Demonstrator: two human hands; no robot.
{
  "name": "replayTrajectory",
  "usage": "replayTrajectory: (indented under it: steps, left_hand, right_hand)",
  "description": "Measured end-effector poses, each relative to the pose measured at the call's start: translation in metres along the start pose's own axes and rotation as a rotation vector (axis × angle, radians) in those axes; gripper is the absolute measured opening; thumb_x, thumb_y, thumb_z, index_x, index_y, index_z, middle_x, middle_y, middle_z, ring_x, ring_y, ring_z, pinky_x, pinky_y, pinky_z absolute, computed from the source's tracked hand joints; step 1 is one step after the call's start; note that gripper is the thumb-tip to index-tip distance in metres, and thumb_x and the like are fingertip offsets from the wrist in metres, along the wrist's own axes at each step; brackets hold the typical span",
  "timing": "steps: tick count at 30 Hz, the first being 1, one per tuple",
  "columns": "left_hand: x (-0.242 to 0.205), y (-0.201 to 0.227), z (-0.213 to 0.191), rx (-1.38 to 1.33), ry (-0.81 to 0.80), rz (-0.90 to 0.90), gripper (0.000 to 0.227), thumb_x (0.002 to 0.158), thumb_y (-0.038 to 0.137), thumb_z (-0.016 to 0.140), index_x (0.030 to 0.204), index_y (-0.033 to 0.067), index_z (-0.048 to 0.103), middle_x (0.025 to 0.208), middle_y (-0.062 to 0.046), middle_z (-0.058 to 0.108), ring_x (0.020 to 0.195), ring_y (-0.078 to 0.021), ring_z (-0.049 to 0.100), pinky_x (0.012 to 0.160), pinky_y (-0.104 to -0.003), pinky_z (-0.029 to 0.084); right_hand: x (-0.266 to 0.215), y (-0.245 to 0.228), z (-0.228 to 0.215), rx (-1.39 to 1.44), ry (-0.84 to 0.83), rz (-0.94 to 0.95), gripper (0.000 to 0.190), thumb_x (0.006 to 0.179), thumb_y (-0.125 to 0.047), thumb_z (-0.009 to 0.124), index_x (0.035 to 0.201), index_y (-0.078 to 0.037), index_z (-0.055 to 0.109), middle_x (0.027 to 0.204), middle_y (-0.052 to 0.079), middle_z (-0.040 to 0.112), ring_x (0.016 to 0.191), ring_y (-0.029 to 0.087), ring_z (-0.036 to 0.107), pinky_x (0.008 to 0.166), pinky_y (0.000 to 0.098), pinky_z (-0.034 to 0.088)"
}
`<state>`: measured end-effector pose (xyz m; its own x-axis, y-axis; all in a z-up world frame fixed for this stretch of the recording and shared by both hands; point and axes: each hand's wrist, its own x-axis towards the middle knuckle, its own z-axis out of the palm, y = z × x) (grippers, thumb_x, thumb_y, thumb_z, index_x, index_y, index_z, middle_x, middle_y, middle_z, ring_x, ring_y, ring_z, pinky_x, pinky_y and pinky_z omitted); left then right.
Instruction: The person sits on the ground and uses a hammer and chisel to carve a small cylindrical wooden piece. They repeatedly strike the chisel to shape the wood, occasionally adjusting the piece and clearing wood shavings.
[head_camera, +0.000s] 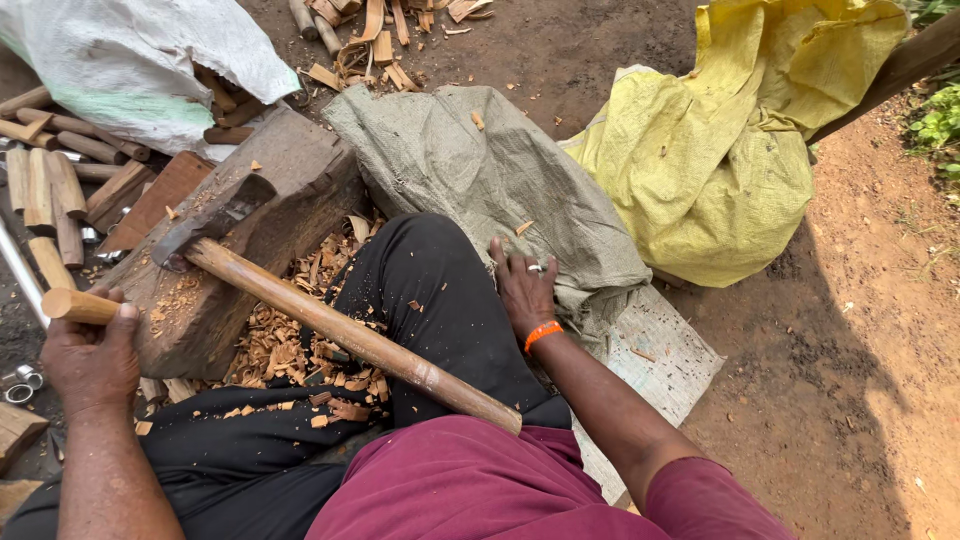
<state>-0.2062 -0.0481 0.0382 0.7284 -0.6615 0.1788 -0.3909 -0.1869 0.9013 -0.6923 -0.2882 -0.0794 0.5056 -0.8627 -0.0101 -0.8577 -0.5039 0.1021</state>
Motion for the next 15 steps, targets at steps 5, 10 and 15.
replayTrajectory:
  steps: [5, 10, 15]
  left_hand:
    - [-0.002, 0.001, 0.003, -0.004, 0.000, 0.041, 0.033, 0.108, -0.002, 0.071, 0.138, -0.0063, 0.057, 0.137, -0.020, 0.067, 0.133, -0.0254, 0.066, 0.114, -0.036, 0.055]
    - [-0.005, 0.012, 0.008, -0.108, 0.048, -0.083, 0.038, 0.104, 0.000, 0.070, 0.140, -0.0031, 0.057, 0.137, -0.018, 0.065, 0.131, -0.0234, 0.066, 0.106, -0.035, 0.054]
    - [0.001, 0.017, 0.014, -0.099, 0.048, -0.090, 0.039, 0.103, -0.001, 0.068, 0.140, -0.0037, 0.055, 0.136, -0.018, 0.064, 0.131, -0.0239, 0.065, 0.108, -0.034, 0.056]
  right_hand:
    - [0.044, 0.027, -0.021, 0.178, -0.140, 0.051, 0.019, 0.096, -0.018, 0.064, 0.113, -0.021, 0.072, 0.105, 0.005, 0.067, 0.099, 0.028, 0.068, 0.098, 0.0637, 0.042]
    - [0.059, 0.076, -0.069, 0.440, 0.223, 0.014, 0.021, 0.085, -0.002, 0.063, 0.099, -0.014, 0.073, 0.109, 0.009, 0.068, 0.098, 0.032, 0.068, 0.083, 0.0436, 0.056]
    - [0.029, 0.047, -0.028, 0.361, -0.139, -0.160, 0.049, 0.088, -0.008, 0.063, 0.136, -0.015, 0.065, 0.138, 0.015, 0.058, 0.102, 0.038, 0.068, 0.083, 0.0457, 0.056]
